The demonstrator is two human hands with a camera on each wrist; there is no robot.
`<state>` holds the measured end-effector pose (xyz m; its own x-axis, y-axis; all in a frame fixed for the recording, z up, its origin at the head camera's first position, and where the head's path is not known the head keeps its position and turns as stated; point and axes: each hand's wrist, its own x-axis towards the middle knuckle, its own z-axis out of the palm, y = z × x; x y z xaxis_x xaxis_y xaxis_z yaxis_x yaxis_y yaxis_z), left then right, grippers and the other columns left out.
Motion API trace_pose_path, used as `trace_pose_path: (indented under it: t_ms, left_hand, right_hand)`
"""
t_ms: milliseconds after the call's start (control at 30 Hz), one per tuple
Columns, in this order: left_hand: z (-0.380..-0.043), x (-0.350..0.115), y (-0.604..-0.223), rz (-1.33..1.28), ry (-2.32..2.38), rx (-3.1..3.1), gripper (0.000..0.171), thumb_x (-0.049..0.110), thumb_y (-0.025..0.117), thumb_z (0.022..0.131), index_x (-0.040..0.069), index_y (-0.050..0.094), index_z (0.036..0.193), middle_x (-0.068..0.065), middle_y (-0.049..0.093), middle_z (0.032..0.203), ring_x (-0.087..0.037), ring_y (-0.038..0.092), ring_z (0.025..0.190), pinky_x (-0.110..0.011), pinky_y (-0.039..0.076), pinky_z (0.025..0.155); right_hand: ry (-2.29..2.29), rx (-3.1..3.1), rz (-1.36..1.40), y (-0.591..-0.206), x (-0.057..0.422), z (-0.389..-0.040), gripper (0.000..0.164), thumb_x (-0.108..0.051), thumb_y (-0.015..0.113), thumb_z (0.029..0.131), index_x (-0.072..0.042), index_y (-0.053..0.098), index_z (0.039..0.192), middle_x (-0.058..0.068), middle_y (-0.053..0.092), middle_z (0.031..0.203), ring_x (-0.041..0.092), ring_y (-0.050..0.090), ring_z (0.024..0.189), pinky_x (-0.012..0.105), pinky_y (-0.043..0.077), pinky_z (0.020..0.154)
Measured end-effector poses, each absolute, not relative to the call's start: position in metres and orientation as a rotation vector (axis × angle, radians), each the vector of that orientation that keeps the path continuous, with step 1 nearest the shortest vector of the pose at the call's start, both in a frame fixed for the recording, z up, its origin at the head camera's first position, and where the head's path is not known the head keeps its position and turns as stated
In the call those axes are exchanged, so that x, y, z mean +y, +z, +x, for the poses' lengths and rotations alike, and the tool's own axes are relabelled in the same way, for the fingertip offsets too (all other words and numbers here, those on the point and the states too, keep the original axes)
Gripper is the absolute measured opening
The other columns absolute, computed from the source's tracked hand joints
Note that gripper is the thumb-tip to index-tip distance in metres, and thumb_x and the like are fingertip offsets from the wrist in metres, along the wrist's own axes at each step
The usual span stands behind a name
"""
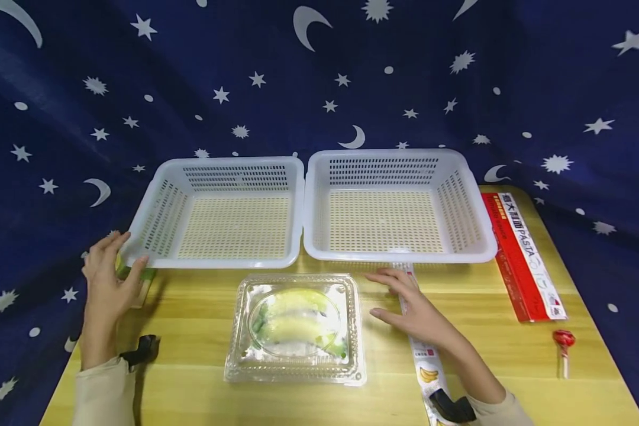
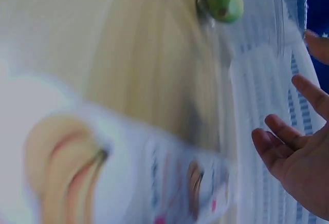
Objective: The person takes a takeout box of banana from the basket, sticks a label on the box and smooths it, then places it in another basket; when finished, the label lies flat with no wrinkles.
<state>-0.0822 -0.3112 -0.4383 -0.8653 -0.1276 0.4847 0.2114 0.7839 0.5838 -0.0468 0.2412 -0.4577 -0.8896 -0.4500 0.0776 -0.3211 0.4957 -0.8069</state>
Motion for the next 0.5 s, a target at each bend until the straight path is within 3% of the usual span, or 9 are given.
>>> trace_pose_path:
  t_ms: [67,133,233,367,500]
  left_hand:
    - [-0.08,-0.305,-0.432,-0.08,-0.871,-2.38,0.053,0.007,0.075,0.082,0.003,0.058,0.132,-0.024,0.049,0.137,-0.043,0.039,0.124,-0.047,0.023,0.102]
    - [-0.079,-0.296,-0.425,-0.121,-0.882,-2.317,0.05,0.002,0.075,0.08,0.002,0.061,0.129,-0.023,0.055,0.13,-0.039,0.045,0.119,-0.034,0.027,0.103]
    - [-0.078,-0.276,-0.418,-0.253,-0.967,-2.252,0.049,-0.008,0.073,0.078,-0.003,0.062,0.126,-0.025,0.062,0.118,-0.026,0.054,0.11,-0.018,0.037,0.094]
    - [-0.078,-0.242,-0.41,-0.475,-1.127,-2.238,0.051,-0.018,0.069,0.077,-0.007,0.06,0.126,-0.024,0.066,0.108,-0.013,0.059,0.103,-0.017,0.045,0.086]
    - [-0.078,-0.21,-0.405,-0.673,-1.248,-2.294,0.051,-0.014,0.068,0.081,-0.002,0.059,0.129,-0.016,0.068,0.107,-0.018,0.062,0.097,-0.02,0.048,0.087]
  right_hand:
    - [-1.313,2.631,-0.637,-0.46,0.249,-0.044,0.063,-0.01,0.075,0.086,-0.017,0.05,0.142,0.017,0.038,0.147,0.003,0.028,0.133,0.025,0.044,0.098]
    - [-1.273,2.661,-0.601,-0.462,0.258,-0.042,0.063,-0.011,0.076,0.085,-0.017,0.05,0.142,0.018,0.036,0.148,0.012,0.027,0.134,0.04,0.042,0.097]
    - [-1.265,2.698,-0.554,-0.465,0.272,-0.039,0.067,-0.008,0.079,0.081,-0.016,0.051,0.141,0.022,0.032,0.151,0.032,0.024,0.134,0.06,0.034,0.093]
    - [-1.294,2.718,-0.518,-0.47,0.287,-0.038,0.073,-0.004,0.08,0.077,-0.015,0.05,0.143,0.027,0.027,0.153,0.049,0.017,0.137,0.074,0.022,0.094]
    - [-1.28,2.682,-0.509,-0.478,0.295,-0.041,0.08,-0.007,0.081,0.077,-0.016,0.044,0.147,0.024,0.021,0.157,0.053,0.009,0.141,0.081,0.013,0.098]
